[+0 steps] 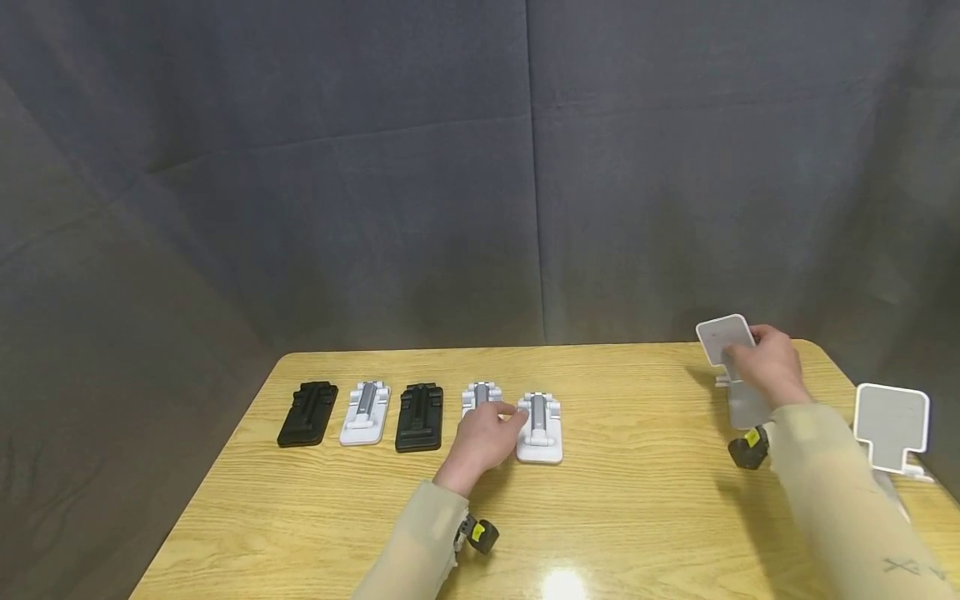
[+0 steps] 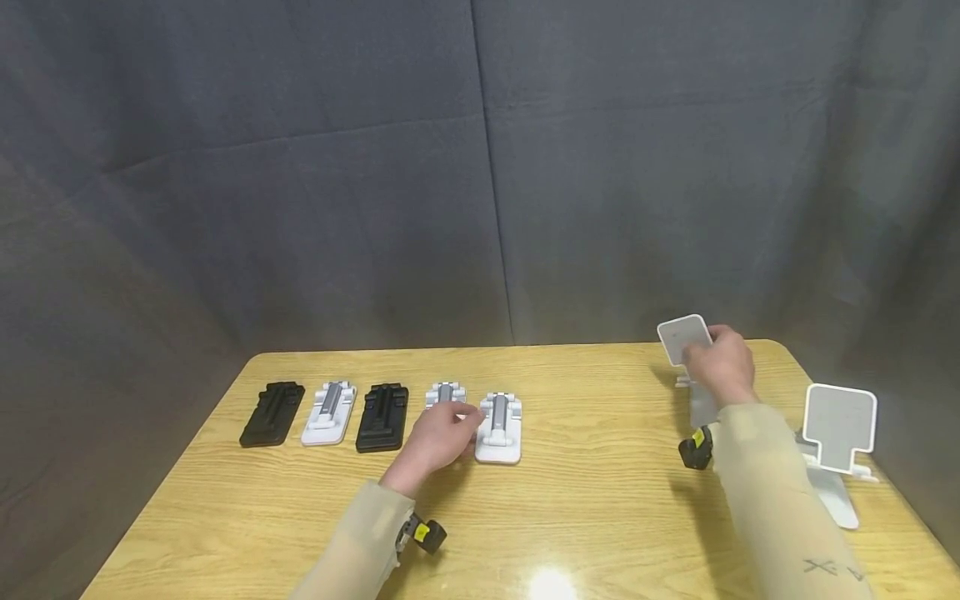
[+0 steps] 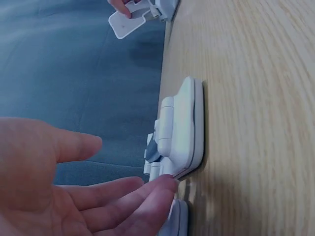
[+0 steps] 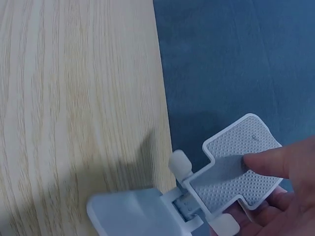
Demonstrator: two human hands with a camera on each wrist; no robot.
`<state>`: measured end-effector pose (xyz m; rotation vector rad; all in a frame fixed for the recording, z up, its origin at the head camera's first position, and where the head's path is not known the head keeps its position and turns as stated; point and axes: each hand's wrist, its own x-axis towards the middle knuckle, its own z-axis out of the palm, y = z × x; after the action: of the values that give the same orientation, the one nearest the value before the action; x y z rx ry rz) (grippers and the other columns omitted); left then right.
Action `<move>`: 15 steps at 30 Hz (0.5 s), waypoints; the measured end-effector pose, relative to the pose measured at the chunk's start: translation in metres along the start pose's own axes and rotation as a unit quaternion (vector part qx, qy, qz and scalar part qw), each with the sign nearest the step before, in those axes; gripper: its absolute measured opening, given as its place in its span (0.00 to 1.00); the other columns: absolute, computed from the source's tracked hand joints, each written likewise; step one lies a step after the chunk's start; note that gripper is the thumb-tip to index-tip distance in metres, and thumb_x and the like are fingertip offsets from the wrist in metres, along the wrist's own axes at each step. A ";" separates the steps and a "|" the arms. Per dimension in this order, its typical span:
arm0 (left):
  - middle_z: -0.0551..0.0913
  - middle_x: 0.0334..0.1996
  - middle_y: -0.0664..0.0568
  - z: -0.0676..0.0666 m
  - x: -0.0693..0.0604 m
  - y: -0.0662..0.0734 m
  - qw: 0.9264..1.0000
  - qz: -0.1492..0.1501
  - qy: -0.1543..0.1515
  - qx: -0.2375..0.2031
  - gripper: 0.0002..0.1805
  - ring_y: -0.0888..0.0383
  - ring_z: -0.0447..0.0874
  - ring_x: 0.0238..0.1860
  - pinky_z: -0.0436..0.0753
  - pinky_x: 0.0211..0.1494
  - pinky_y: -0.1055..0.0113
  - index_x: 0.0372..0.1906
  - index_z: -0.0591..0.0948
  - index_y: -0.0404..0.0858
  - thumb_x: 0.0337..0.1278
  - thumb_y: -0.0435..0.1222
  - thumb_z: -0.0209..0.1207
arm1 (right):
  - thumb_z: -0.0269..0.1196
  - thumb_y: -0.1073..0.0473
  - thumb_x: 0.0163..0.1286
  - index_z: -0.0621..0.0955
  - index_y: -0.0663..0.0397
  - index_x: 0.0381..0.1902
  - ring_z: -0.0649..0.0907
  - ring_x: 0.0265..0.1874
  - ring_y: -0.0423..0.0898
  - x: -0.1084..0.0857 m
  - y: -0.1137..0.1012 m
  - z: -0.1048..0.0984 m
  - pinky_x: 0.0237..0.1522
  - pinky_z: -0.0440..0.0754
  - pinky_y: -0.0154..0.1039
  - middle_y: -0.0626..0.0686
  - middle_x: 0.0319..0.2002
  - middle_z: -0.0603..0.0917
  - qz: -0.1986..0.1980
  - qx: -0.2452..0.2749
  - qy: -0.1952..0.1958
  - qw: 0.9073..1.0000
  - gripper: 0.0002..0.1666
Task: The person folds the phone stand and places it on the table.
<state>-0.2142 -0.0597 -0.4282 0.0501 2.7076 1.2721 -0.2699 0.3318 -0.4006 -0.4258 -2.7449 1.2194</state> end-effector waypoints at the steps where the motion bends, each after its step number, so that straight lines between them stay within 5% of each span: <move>1: 0.85 0.38 0.47 0.000 0.000 0.000 1.000 0.002 0.005 0.001 0.23 0.54 0.81 0.26 0.80 0.34 0.60 0.59 0.83 0.34 0.74 0.47 0.55 | 0.52 0.58 0.73 0.62 0.81 0.68 0.74 0.54 0.73 0.000 -0.001 0.001 0.55 0.75 0.68 0.80 0.59 0.70 -0.005 0.001 -0.002 1.000 0.35; 7: 0.86 0.45 0.46 0.001 -0.001 0.004 1.000 0.015 0.020 0.005 0.23 0.53 0.82 0.44 0.83 0.47 0.54 0.58 0.83 0.37 0.72 0.49 0.57 | 0.52 0.58 0.76 0.59 0.81 0.69 0.72 0.57 0.72 -0.003 -0.010 0.011 0.60 0.71 0.68 0.78 0.60 0.69 0.000 0.022 -0.022 1.000 0.35; 15: 0.85 0.41 0.50 0.004 -0.001 0.010 0.999 0.026 0.024 -0.011 0.22 0.57 0.81 0.40 0.82 0.41 0.61 0.57 0.84 0.38 0.72 0.50 0.58 | 0.53 0.59 0.77 0.61 0.81 0.68 0.73 0.56 0.68 -0.011 -0.032 0.025 0.57 0.75 0.65 0.75 0.57 0.71 -0.040 0.058 -0.040 0.997 0.33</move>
<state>-0.2129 -0.0503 -0.4229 0.0885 2.7502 1.3327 -0.2715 0.2906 -0.3933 -0.2592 -2.7083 1.3951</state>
